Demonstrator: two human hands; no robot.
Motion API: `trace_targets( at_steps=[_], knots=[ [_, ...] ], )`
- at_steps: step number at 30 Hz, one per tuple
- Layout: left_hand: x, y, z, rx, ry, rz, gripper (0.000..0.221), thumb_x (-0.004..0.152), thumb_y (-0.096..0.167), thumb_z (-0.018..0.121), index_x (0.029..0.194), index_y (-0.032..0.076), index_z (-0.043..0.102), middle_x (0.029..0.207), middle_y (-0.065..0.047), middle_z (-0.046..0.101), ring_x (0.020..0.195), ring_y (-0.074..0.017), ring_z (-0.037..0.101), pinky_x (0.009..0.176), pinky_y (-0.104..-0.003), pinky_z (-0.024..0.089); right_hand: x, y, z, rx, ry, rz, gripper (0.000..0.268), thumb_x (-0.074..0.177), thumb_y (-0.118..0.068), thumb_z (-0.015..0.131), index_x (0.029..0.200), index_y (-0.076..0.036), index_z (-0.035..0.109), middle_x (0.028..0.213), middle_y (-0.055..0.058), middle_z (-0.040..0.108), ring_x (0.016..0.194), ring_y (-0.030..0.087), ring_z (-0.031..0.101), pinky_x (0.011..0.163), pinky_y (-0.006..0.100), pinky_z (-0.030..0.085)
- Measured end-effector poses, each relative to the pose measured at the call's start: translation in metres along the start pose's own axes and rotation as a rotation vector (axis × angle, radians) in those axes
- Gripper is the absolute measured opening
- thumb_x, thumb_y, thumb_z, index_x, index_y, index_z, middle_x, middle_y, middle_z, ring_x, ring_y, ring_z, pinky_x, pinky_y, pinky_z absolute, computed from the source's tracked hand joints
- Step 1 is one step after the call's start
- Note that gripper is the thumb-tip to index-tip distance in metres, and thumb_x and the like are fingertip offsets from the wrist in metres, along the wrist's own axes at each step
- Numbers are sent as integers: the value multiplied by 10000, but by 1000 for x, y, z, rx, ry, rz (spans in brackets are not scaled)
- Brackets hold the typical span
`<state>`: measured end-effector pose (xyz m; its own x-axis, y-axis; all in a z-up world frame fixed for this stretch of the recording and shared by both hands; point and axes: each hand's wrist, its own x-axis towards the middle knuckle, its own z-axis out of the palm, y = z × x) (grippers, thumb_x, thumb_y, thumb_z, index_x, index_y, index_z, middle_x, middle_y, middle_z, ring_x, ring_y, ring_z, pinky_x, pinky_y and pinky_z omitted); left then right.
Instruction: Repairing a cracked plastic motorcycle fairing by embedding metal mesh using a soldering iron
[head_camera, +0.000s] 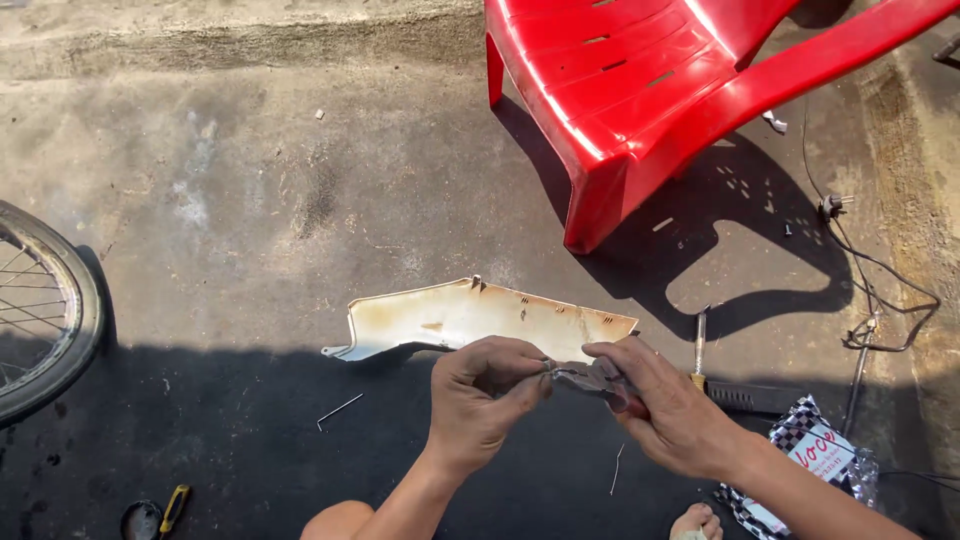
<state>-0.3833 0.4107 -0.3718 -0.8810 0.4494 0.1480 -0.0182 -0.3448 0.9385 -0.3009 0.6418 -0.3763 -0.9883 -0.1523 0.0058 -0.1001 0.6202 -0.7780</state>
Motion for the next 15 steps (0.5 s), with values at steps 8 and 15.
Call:
trace_targets(
  at_steps=[8, 15],
  knots=[
    [-46, 27, 9, -9, -107, 181, 180, 777, -28, 823, 905, 79, 754, 941, -81, 756, 639, -48, 592, 528, -166, 482, -58, -52, 5, -186, 61, -29, 801, 758, 4, 661, 1494, -182, 404, 1134, 12, 570, 725, 125, 575, 690, 298, 527],
    [-61, 40, 8, -94, -174, 219, 176, 787, -48, 808, 911, 62, 749, 963, -101, 744, 700, -78, 656, 585, -173, 558, -80, -75, 17, -260, 145, 23, 897, 695, 38, 641, 1519, -199, 378, 1234, 19, 570, 691, 143, 597, 658, 305, 539]
  ],
)
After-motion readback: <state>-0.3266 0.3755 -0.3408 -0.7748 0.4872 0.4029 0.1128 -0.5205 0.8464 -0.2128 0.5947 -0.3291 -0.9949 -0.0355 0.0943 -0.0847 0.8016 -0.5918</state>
